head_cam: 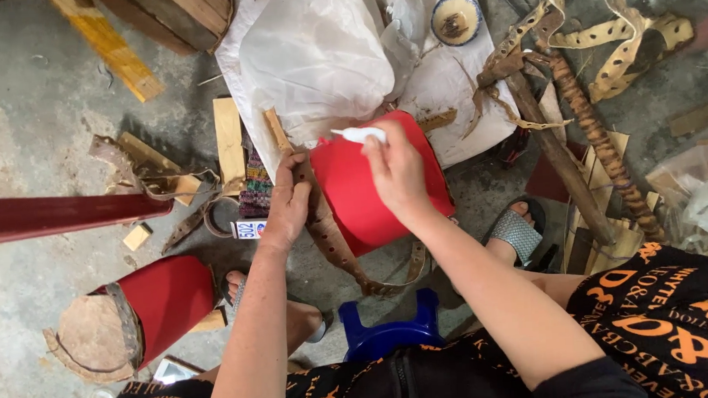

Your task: Applying adhesive to the edges of a drum shell and pressing down the material to finish the edges.

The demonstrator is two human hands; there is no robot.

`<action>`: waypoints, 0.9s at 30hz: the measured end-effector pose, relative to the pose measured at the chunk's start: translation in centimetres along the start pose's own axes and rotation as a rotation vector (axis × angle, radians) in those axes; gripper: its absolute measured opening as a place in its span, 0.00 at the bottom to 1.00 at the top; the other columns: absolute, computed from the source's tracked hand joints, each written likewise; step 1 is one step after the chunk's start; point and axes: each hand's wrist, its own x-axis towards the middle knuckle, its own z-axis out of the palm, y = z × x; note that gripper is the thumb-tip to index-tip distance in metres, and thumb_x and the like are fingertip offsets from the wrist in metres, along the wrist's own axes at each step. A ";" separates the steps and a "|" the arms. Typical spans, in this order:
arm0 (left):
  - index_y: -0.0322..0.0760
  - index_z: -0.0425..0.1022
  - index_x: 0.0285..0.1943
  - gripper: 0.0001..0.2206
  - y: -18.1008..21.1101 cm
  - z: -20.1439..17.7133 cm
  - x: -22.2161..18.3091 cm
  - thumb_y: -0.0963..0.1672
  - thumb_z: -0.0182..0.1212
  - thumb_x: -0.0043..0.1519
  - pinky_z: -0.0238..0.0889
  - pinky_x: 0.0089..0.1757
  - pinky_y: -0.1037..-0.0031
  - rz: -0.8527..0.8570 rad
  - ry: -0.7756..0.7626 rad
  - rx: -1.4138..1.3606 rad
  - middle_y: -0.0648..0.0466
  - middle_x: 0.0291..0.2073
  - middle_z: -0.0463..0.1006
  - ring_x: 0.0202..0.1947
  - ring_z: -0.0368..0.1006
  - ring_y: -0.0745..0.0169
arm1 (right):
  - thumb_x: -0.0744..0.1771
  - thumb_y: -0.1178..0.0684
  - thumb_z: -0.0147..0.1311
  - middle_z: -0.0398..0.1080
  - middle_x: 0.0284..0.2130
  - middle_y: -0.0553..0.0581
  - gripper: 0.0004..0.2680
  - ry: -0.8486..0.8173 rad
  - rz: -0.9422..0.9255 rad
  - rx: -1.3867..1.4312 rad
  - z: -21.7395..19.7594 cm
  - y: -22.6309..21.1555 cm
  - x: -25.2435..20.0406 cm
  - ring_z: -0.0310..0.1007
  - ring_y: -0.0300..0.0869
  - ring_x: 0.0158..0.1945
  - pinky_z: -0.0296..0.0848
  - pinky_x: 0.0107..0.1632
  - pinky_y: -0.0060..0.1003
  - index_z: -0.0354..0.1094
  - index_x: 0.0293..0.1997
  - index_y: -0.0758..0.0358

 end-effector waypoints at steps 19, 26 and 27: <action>0.45 0.63 0.65 0.19 0.9 -0.2 -1.5 0.49 0.53 0.65 0.65 0.58 0.47 0.214 -0.057 0.341 0.39 0.71 0.53 0.64 0.62 0.24 | 0.70 0.50 0.51 0.74 0.38 0.56 0.07 -0.031 -0.364 -0.496 3.7 6.0 -2.1 0.73 0.48 0.53 0.67 0.63 0.45 0.63 0.52 0.55; 0.47 0.57 0.70 0.30 3.3 -1.0 -1.9 0.51 0.61 0.59 0.63 0.60 0.43 0.053 -0.227 0.367 0.37 0.76 0.41 0.65 0.59 0.21 | 0.69 0.50 0.53 0.74 0.39 0.56 0.08 -0.032 -0.368 -0.537 4.0 6.4 -2.2 0.73 0.48 0.54 0.66 0.63 0.45 0.63 0.52 0.54; 0.46 0.56 0.71 0.33 4.0 -1.2 -1.9 0.50 0.63 0.57 0.63 0.61 0.46 -0.011 -0.273 0.371 0.36 0.77 0.39 0.66 0.56 0.21 | 0.69 0.50 0.54 0.74 0.39 0.57 0.08 -0.030 -0.365 -0.539 4.0 6.3 -2.2 0.73 0.48 0.54 0.66 0.63 0.45 0.63 0.51 0.55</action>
